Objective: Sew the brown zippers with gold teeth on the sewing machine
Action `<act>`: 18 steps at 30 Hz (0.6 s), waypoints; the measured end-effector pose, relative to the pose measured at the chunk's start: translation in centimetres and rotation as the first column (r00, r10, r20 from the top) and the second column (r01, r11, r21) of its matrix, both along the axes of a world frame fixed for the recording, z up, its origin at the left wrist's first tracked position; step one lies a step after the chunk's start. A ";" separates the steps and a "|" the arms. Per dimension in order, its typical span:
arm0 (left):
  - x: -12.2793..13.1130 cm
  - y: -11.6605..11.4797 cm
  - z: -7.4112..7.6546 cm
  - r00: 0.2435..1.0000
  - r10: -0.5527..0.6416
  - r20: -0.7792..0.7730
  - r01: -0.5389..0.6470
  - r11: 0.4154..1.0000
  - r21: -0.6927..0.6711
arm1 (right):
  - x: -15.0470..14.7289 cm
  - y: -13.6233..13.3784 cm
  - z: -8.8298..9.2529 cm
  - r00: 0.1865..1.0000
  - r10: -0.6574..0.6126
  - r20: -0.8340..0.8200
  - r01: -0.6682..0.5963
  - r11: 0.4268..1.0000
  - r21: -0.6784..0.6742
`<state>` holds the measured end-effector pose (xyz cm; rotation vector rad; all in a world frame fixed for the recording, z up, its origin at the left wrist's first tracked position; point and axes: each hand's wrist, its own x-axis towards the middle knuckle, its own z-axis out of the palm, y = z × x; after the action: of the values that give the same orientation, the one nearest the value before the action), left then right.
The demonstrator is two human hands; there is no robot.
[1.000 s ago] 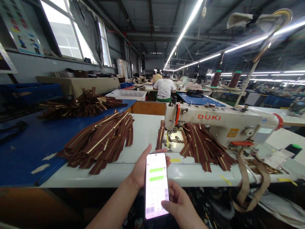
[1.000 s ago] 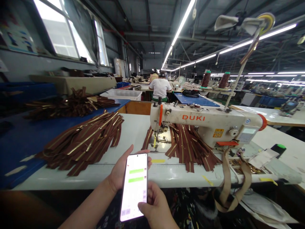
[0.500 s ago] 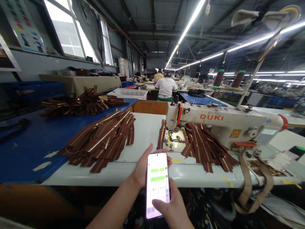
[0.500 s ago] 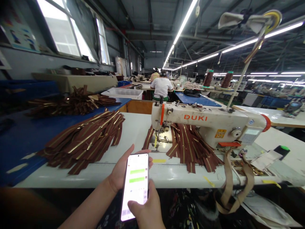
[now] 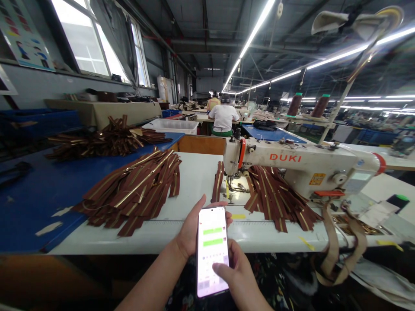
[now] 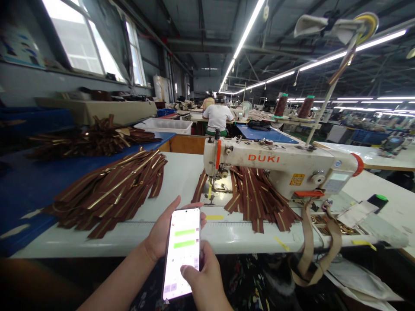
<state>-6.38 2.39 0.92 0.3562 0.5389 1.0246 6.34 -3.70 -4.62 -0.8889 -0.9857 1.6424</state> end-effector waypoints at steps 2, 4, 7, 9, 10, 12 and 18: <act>0.0 0.0 0.0 1.000 -0.006 0.000 0.006 1.000 -0.006 | 0.0 0.1 -0.1 1.000 0.006 -0.017 -0.006 1.000 -0.003; 0.0 0.0 0.0 1.000 -0.007 -0.002 0.007 1.000 -0.009 | 0.0 0.1 -0.2 0.999 0.017 -0.028 -0.017 1.000 -0.001; -0.1 0.0 0.1 1.000 0.002 -0.001 -0.002 1.000 -0.001 | 0.1 0.1 -0.3 0.998 0.044 -0.040 -0.044 0.999 0.003; -0.1 0.0 0.0 1.000 0.003 0.008 -0.003 1.000 0.005 | 0.6 0.1 -0.3 0.993 0.099 -0.072 -0.099 0.995 0.002; -0.1 0.0 0.0 1.000 -0.002 0.012 0.002 1.000 0.007 | 1.0 0.2 -0.4 0.987 0.136 -0.089 -0.136 0.991 0.000; -0.2 0.1 -0.1 1.000 -0.016 0.021 0.016 1.000 0.006 | 2.0 0.3 -0.4 0.975 0.197 -0.102 -0.199 0.980 -0.007; -0.2 0.1 0.0 1.000 -0.011 0.025 0.011 1.000 0.006 | 4.0 0.3 0.6 0.969 0.242 -0.051 -0.245 0.968 -0.054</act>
<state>-6.57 2.50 0.96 0.3504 0.5113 1.0192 10.31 -3.40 -4.01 -0.7918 -1.0524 1.8996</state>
